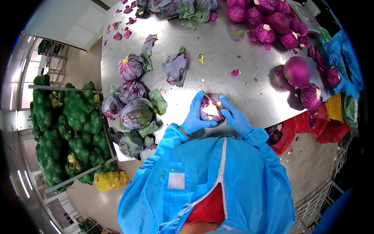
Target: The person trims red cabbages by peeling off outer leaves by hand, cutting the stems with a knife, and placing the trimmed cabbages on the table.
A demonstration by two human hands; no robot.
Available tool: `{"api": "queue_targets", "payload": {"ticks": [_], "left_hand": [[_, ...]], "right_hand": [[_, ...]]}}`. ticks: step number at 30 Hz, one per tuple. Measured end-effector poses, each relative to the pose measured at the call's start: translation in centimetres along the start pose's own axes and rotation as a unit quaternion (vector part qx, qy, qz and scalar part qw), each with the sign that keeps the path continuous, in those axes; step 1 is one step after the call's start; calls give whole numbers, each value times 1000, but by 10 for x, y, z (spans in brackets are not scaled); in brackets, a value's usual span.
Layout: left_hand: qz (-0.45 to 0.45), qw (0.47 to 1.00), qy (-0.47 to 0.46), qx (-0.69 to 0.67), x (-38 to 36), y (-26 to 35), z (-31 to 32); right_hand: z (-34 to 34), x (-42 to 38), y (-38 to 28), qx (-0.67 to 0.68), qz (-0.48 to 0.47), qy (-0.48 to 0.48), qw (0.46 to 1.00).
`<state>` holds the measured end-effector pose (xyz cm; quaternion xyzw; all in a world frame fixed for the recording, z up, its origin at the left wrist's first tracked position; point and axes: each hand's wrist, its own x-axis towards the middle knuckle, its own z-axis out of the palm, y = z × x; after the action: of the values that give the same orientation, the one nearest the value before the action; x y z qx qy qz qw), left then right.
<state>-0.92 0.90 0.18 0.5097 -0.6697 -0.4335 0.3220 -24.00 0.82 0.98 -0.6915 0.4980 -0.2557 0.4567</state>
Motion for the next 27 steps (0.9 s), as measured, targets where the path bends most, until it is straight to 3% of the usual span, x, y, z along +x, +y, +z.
{"api": "queue_targets", "payload": {"ticks": [4,7,11,13,16,19,21,24,25,27], "left_hand": [[15,1000,11,12,-3,-5,3],[43,998,-2,45,-7,0,1],[82,996,-2,42,-25,-3,1],[51,998,18,-24,-34,-10,4],[38,996,51,-70,-33,-14,6],[71,997,25,3,-23,-8,2],[99,993,-8,55,-15,1,-1],[100,993,-49,48,-8,6,1],[84,994,-58,23,-5,11,1],[99,992,-61,50,-6,6,0]], "right_hand": [[4,1,6,-17,-15,51,998],[9,8,31,28,25,125,991],[-46,1,66,259,286,173,906],[-64,-13,85,258,312,189,895],[-54,-28,85,-40,246,222,943],[-26,-23,50,60,94,174,978],[-19,-9,7,-17,-52,112,992],[-25,7,-33,-101,-27,-32,994],[-23,10,-34,-90,-61,-9,994],[-25,21,-30,-100,-42,-26,994]]}}
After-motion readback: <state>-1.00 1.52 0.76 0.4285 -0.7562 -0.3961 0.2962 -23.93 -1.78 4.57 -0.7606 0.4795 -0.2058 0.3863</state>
